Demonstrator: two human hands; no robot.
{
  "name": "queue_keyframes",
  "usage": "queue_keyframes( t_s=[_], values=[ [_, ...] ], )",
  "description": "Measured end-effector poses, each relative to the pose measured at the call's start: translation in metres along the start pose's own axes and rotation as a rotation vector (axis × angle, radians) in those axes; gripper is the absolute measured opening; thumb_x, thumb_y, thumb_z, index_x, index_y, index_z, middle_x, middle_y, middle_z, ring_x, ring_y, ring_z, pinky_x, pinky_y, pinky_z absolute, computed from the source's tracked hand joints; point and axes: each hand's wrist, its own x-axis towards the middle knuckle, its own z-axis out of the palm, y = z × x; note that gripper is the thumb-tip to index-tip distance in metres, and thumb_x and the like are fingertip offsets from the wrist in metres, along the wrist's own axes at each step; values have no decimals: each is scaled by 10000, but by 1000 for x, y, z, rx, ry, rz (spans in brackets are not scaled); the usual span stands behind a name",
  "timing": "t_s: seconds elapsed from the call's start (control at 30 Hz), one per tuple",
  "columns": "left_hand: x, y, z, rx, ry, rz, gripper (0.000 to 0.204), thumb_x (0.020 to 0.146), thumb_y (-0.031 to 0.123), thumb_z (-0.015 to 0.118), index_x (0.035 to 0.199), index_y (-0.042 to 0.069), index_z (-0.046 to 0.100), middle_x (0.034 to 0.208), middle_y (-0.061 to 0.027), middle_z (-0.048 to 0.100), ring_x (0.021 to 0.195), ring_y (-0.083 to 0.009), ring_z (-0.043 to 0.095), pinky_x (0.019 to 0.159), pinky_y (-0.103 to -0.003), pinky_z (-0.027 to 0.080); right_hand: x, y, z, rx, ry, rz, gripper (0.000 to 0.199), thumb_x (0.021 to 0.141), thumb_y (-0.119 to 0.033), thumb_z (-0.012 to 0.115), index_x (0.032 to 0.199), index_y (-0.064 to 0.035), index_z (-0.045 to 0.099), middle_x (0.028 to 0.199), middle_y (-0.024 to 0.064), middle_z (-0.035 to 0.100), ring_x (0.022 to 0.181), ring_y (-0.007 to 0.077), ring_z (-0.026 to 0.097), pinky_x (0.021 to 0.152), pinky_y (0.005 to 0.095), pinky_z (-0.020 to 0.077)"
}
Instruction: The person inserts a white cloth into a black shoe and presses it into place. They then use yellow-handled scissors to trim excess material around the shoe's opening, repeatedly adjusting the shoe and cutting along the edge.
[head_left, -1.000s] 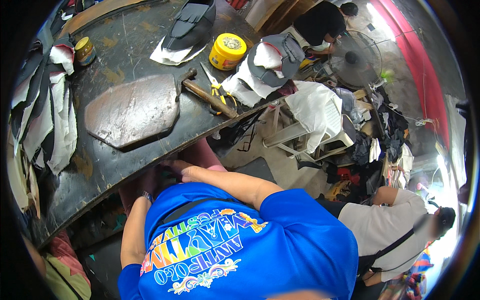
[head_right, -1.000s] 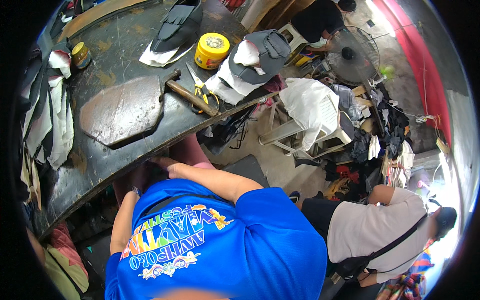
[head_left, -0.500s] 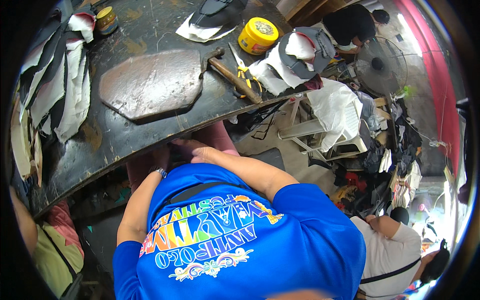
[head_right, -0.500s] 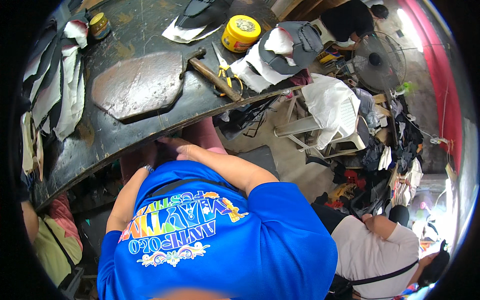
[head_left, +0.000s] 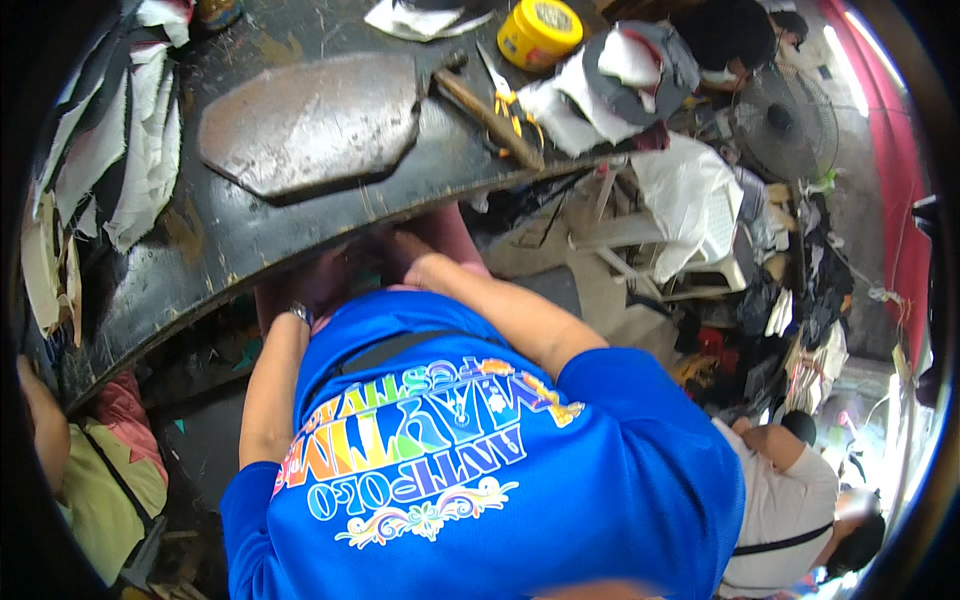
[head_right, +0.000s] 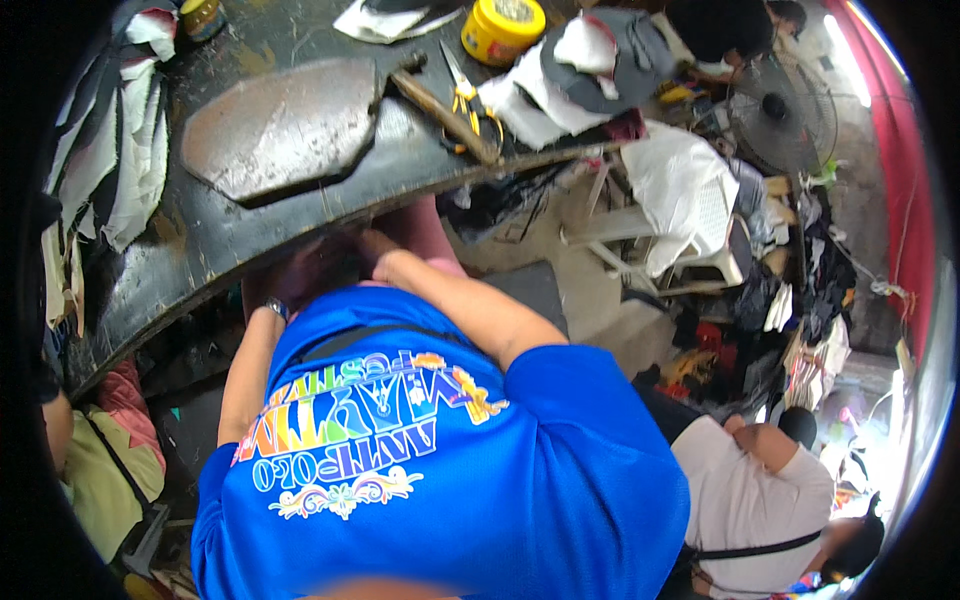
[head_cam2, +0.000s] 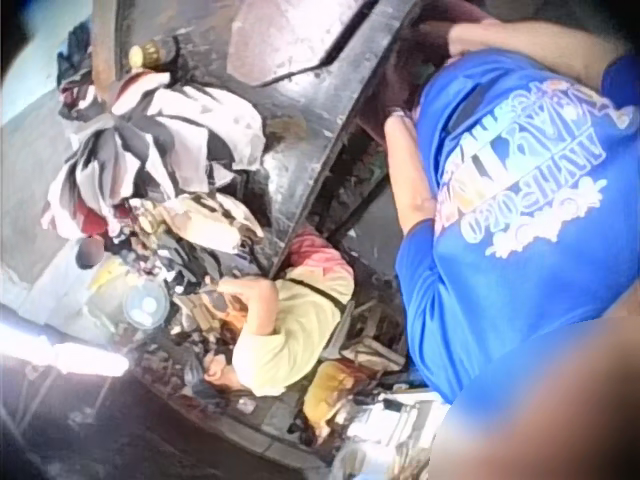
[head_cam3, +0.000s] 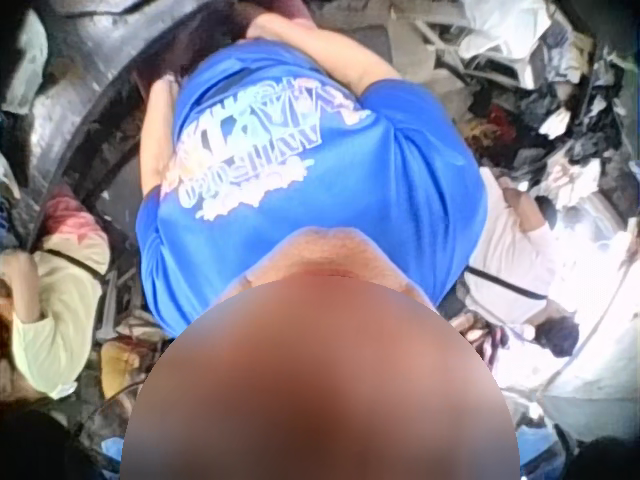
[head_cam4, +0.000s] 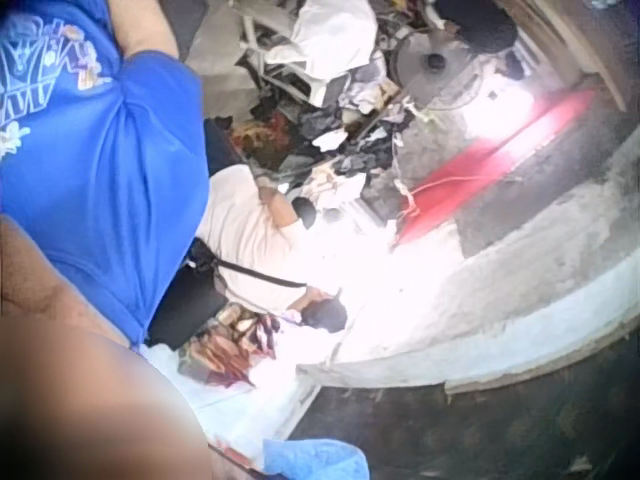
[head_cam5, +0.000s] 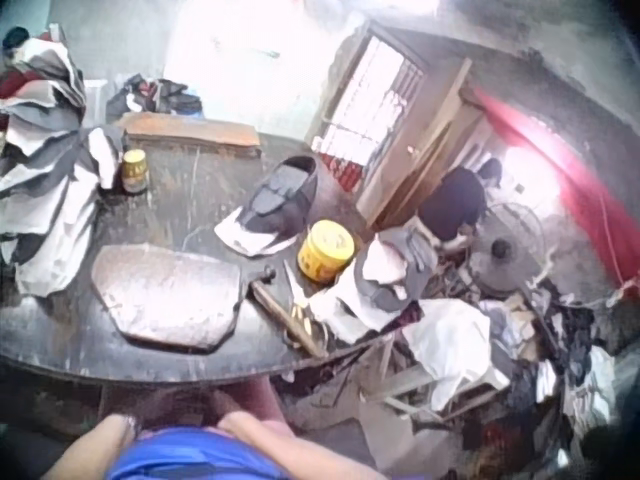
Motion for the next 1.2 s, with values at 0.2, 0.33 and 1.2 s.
queue_keyframes(
  t_s=[0.2, 0.33, 1.2],
  values=[
    [-16, 13, 5, 394, 89, -25, 518, 973, 339, 568, 1377, 15, 547, 1355, -145, 607, 1230, -276, 584, 1038, -376, 452, -16, -7, 22, 123, 150, 99, 348, 988, -280, 531, 1228, -51, 633, 1211, 119, 667, 1102, 247, 627, 977, 387, 489],
    [-25, 15, 7, 1023, 600, 172, 573, 881, 456, 654, 1265, 31, 635, 1300, -135, 648, 1191, -258, 609, 1005, -360, 464, -36, -22, 38, -327, 148, 7, 411, 982, -309, 565, 1301, -54, 609, 1326, 135, 615, 1225, 253, 557, 1055, 386, 431],
    [-25, 19, 28, -132, 350, -5, 159, 920, 40, 657, 1077, 16, 643, 958, -123, 669, 863, -222, 659, 777, -279, 564, -85, -39, 18, -1135, -24, -105, 519, 931, -453, 647, 1329, -121, 619, 1163, 177, 695, 958, 254, 695, 845, 365, 548]
  ],
)
